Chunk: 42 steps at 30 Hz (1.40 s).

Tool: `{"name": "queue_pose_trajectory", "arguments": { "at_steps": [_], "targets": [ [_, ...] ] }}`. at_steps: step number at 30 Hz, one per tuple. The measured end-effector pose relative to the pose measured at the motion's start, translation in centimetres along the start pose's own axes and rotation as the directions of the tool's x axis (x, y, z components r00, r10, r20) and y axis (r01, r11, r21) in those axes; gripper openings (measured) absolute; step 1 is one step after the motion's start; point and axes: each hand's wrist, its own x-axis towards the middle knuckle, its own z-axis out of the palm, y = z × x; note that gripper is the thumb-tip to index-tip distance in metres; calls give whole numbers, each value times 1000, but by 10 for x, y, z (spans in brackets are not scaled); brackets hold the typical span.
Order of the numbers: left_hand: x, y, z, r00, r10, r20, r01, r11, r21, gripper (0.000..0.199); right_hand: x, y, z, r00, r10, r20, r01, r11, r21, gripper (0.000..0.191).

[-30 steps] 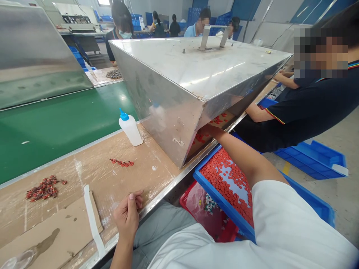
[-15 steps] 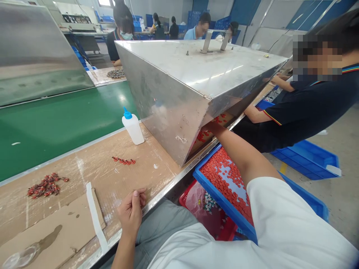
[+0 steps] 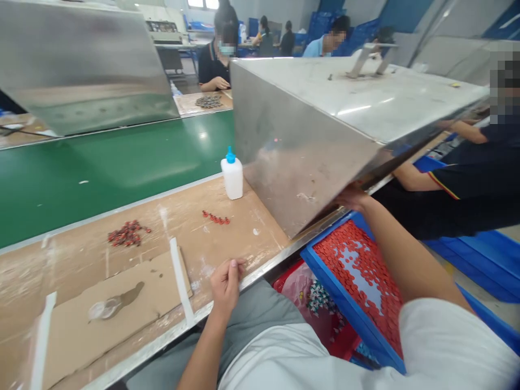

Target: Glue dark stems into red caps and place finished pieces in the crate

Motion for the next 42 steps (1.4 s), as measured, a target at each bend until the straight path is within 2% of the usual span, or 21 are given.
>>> {"name": "queue_pose_trajectory", "arguments": {
  "at_steps": [2,3,4,5,6,7,8,10,12,14,17,19,24,27,30,33,36,38,39,40,42],
  "targets": [
    [-2,2,2,999,-23,-29,21,997,-73,39,-36,-3,-2,1000,-12,11,10,982,189,41],
    [-4,4,4,996,-54,-70,44,990,-135,39,-57,-7,0,999,31,43,-48,864,502,35],
    [-7,8,8,989,-108,-97,84,971,-222,38,-79,-14,4,994,64,93,-112,691,714,32],
    [-10,12,13,980,-175,-92,135,933,-333,37,-102,-23,12,986,75,148,-164,548,820,33],
    [-14,17,19,969,-243,-50,193,866,-462,37,-123,-36,23,979,50,195,-196,470,860,34],
    [-18,22,24,954,-298,15,251,775,-581,37,-144,-51,36,970,-4,242,-214,452,866,32],
    [-22,28,29,929,-354,105,327,656,-681,37,-162,-69,51,972,-49,229,-183,454,872,30],
    [-30,39,35,838,-424,344,510,381,-771,41,-189,-109,83,973,-181,144,-29,524,851,25],
    [-36,49,31,751,-436,496,611,171,-773,42,-205,-150,113,947,-320,-14,225,635,739,19],
    [-38,56,18,746,-398,534,599,51,-799,43,-210,-185,136,856,-490,-168,496,681,539,14],
    [-37,62,-15,829,-378,412,459,37,-888,44,-209,-228,157,680,-675,-285,729,585,355,10],
    [-33,65,-38,868,-410,282,343,82,-936,41,-207,-253,165,605,-739,-295,789,509,343,10],
    [-26,70,-88,910,-412,45,126,170,-977,37,-209,-310,178,505,-812,-292,845,397,358,13],
    [-25,75,-113,917,-398,-10,74,193,-978,36,-212,-336,185,458,-838,-298,866,345,361,15],
    [-26,78,-132,921,-389,-10,71,193,-979,35,-216,-354,188,436,-833,-340,883,325,338,17],
    [-28,78,-144,927,-376,12,70,141,-988,33,-221,-366,189,443,-816,-372,887,336,318,18],
    [-30,78,-152,906,-422,11,53,89,-995,25,-227,-373,186,504,-776,-379,846,354,399,16],
    [-31,79,-157,899,-438,14,54,79,-995,24,-231,-376,183,608,-688,-397,758,354,548,14],
    [-32,80,-160,901,-434,14,54,80,-995,25,-232,-377,181,688,-604,-403,677,332,657,13],
    [-33,81,-163,905,-426,12,52,83,-995,27,-232,-377,179,777,-499,-385,566,282,775,14],
    [-36,83,-170,909,-417,-13,26,87,-996,29,-232,-376,176,922,-306,-235,280,110,954,19]
  ]
}}
